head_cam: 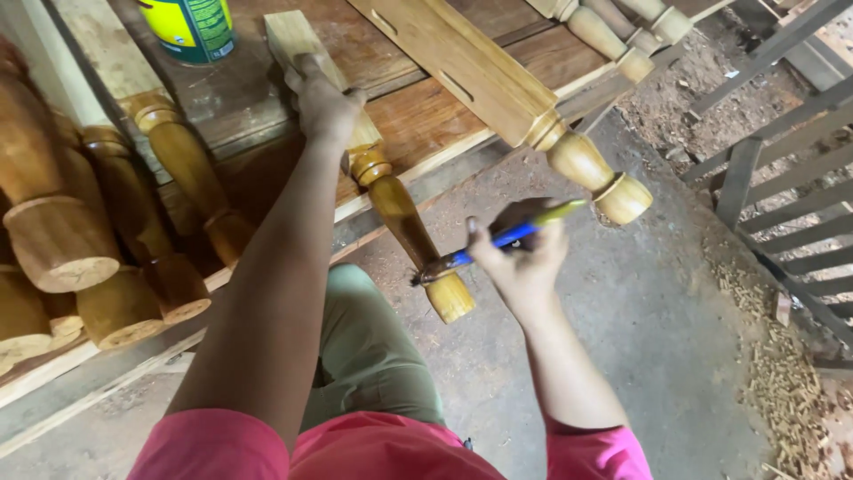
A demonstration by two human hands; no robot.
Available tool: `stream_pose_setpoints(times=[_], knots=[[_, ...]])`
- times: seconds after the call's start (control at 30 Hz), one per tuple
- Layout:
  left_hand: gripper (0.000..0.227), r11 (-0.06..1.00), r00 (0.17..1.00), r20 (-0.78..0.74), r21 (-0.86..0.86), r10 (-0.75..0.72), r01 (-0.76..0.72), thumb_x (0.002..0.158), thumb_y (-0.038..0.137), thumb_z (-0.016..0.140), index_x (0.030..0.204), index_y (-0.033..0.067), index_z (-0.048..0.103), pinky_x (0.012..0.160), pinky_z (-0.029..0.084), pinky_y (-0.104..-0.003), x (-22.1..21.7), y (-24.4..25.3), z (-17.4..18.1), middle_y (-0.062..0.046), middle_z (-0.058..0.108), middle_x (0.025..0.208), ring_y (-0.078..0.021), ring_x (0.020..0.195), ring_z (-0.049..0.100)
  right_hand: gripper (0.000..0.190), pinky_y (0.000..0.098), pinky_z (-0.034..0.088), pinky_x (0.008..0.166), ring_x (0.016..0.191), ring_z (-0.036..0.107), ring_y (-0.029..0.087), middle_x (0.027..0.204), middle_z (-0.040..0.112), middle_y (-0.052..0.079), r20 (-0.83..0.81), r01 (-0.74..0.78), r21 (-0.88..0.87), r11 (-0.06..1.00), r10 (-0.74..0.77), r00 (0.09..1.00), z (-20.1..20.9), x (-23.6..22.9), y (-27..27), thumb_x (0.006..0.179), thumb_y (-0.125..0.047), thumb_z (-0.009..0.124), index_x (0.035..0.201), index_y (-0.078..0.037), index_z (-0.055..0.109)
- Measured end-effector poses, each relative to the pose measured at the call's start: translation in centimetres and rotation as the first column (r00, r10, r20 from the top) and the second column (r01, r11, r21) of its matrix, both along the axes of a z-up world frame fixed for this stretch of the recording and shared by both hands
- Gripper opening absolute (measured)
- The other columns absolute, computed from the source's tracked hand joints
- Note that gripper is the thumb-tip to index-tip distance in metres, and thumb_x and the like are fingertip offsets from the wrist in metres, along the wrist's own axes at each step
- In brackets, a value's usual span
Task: Applying wood stain or varnish to carved wooden furniture legs using a brush.
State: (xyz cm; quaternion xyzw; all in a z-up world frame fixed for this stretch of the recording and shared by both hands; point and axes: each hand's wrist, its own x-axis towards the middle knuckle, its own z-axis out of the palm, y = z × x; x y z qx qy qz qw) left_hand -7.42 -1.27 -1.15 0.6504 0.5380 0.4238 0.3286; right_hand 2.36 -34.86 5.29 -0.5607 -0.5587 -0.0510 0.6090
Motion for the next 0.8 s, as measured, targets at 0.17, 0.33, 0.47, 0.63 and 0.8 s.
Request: stream_pose_setpoints(times=[0.17, 0.33, 0.47, 0.63, 0.8], knots=[[0.08, 0.999, 1.0, 0.009, 0.032, -0.024, 0.024, 0.077, 0.018, 0.09, 0.141, 0.0135, 0.042, 0.104, 0.05, -0.051, 0.5, 0.3, -1.1, -0.023, 0.031, 0.148, -0.0491, 0.128, 0.048, 0.037, 0.022, 0.049, 0.053, 0.061, 0.06, 0.007, 0.072, 0.059, -0.001, 0.297, 0.067, -0.146, 0.987, -0.021, 0.955, 0.9, 1.5, 0.6, 0.093, -0.015, 0.084, 0.099, -0.011, 0.048], [0.084, 0.996, 0.997, -0.014, 0.052, 0.07, -0.069, 0.072, 0.022, 0.092, 0.138, 0.014, 0.041, 0.101, 0.05, -0.052, 0.8, 0.5, -1.0, -0.022, 0.032, 0.146, -0.0506, 0.127, 0.046, 0.039, 0.0219, 0.046, 0.057, 0.063, 0.055, 0.007, 0.075, 0.058, -0.002, 0.194, 0.218, -0.147, 0.965, -0.188, 0.963, 2.3, 2.0, 0.5, 0.093, -0.012, 0.087, 0.099, -0.007, 0.049], [0.083, 0.996, 0.997, -0.023, 0.046, 0.071, -0.07, 0.073, 0.024, 0.093, 0.136, 0.014, 0.041, 0.101, 0.049, -0.052, 1.0, 0.3, -1.0, -0.021, 0.031, 0.146, -0.0505, 0.127, 0.045, 0.037, 0.0214, 0.045, 0.061, 0.067, 0.054, 0.007, 0.079, 0.058, -0.002, 0.102, 0.168, -0.105, 0.98, -0.157, 0.982, 2.9, 0.4, 0.6, 0.092, -0.012, 0.086, 0.102, -0.007, 0.05], [0.081, 0.999, 0.998, -0.032, -0.011, 0.049, -0.049, 0.076, 0.024, 0.091, 0.139, 0.0155, 0.041, 0.101, 0.051, -0.051, 0.7, 0.0, -0.2, -0.021, 0.029, 0.151, -0.0486, 0.13, 0.045, 0.037, 0.021, 0.048, 0.065, 0.072, 0.056, 0.008, 0.084, 0.057, -0.001, 0.037, 0.122, -0.121, 0.985, -0.118, 0.992, 0.0, 3.2, 1.3, 0.089, -0.012, 0.084, 0.102, -0.009, 0.049], [0.082, 0.998, 1.0, 0.029, -0.056, -0.006, 0.008, 0.078, 0.02, 0.087, 0.141, 0.0084, 0.036, 0.098, 0.056, -0.041, 0.6, -0.2, 0.6, -0.027, 0.017, 0.157, -0.0467, 0.135, 0.042, 0.033, 0.0224, 0.052, 0.068, 0.077, 0.06, 0.009, 0.089, 0.057, -0.001, -0.092, 0.192, -0.108, 0.975, -0.202, 0.975, -1.7, 7.0, -0.5, 0.092, -0.007, 0.079, 0.107, -0.009, 0.049]])
